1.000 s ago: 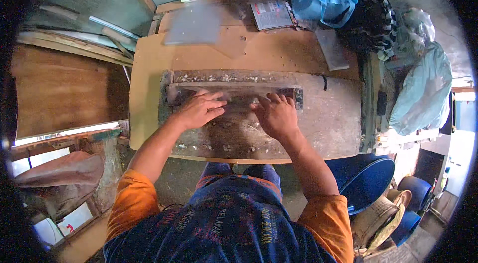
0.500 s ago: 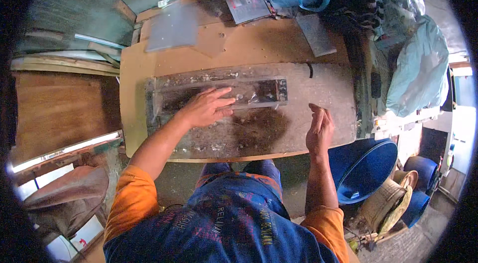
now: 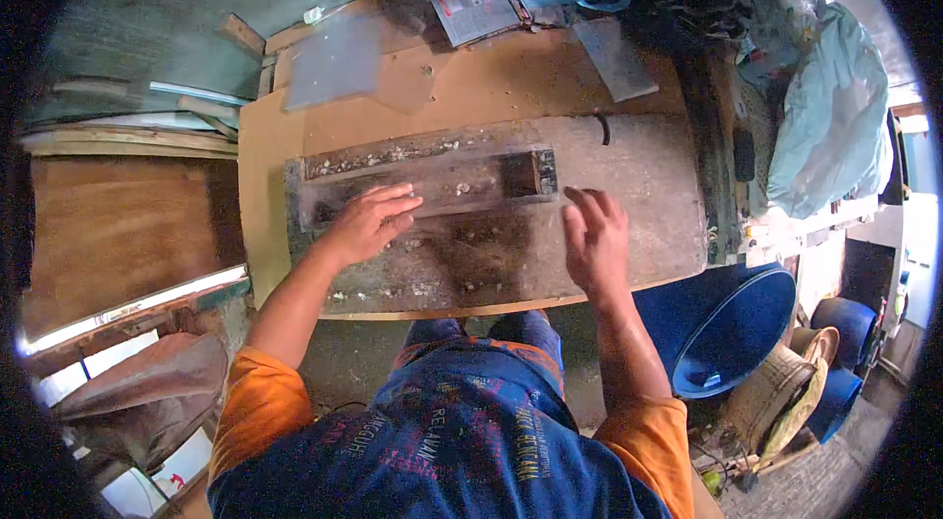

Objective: The person picks up a wooden board, examines it, and then places a clear plastic strip into a narrow slot on a wooden frame.

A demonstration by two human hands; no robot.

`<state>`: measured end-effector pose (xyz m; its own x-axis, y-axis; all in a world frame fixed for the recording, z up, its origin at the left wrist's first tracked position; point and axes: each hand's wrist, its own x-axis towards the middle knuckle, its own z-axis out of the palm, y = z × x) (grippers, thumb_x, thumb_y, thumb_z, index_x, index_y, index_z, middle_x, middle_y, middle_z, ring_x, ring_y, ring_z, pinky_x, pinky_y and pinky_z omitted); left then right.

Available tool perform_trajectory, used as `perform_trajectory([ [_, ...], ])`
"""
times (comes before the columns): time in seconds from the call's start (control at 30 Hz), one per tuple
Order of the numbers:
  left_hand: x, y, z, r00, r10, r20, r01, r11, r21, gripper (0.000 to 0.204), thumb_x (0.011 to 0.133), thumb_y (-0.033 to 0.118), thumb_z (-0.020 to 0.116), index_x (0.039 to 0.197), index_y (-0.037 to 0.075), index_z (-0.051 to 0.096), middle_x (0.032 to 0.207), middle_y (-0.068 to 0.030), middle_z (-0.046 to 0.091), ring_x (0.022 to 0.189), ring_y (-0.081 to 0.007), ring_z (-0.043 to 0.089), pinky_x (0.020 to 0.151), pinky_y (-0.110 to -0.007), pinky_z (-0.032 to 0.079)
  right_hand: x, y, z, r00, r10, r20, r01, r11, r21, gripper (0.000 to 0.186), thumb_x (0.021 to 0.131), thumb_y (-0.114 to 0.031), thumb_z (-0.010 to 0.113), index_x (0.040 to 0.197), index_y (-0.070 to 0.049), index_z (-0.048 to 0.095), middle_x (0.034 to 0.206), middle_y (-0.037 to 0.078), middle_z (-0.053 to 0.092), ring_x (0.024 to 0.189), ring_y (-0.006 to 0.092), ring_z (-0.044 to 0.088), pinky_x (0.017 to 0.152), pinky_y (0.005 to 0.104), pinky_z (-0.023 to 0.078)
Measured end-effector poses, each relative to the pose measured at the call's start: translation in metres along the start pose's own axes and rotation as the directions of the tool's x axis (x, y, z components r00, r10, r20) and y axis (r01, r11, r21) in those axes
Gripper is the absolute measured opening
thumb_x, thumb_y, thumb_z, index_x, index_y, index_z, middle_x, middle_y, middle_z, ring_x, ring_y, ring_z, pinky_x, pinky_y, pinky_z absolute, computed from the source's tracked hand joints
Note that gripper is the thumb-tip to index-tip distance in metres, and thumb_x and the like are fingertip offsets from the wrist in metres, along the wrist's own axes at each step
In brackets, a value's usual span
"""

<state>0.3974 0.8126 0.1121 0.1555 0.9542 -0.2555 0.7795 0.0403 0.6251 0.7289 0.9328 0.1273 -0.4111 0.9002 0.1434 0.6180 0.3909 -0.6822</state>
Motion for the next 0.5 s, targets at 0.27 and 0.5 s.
perform_trajectory([
  [0.27,-0.028,-0.009,0.005,0.992,-0.1,-0.083,0.101,0.995,0.006,0.051,0.096,0.047,0.048,0.128,0.009,0.058,0.137,-0.0202,0.05,0.127,-0.037,0.046,0.105,-0.045,0.038,0.043,-0.053,0.058,0.853,-0.351,0.386,0.416,0.904,-0.1,0.034,0.094,-0.035,0.053,0.109,-0.008,0.066,0.106,0.015,0.063,0.102,0.0342,0.057,0.089,0.045,0.042],
  [0.5,-0.053,-0.012,-0.007,0.958,-0.229,-0.174,0.263,0.943,0.204,0.051,0.097,0.048,0.043,0.13,0.011,0.056,0.133,-0.02,0.053,0.121,-0.0371,0.051,0.101,-0.048,0.039,0.042,-0.044,0.071,0.784,-0.36,0.505,0.455,0.887,-0.075,0.032,0.094,-0.036,0.05,0.101,-0.008,0.066,0.09,0.018,0.066,0.096,0.0388,0.06,0.086,0.0477,0.043],
])
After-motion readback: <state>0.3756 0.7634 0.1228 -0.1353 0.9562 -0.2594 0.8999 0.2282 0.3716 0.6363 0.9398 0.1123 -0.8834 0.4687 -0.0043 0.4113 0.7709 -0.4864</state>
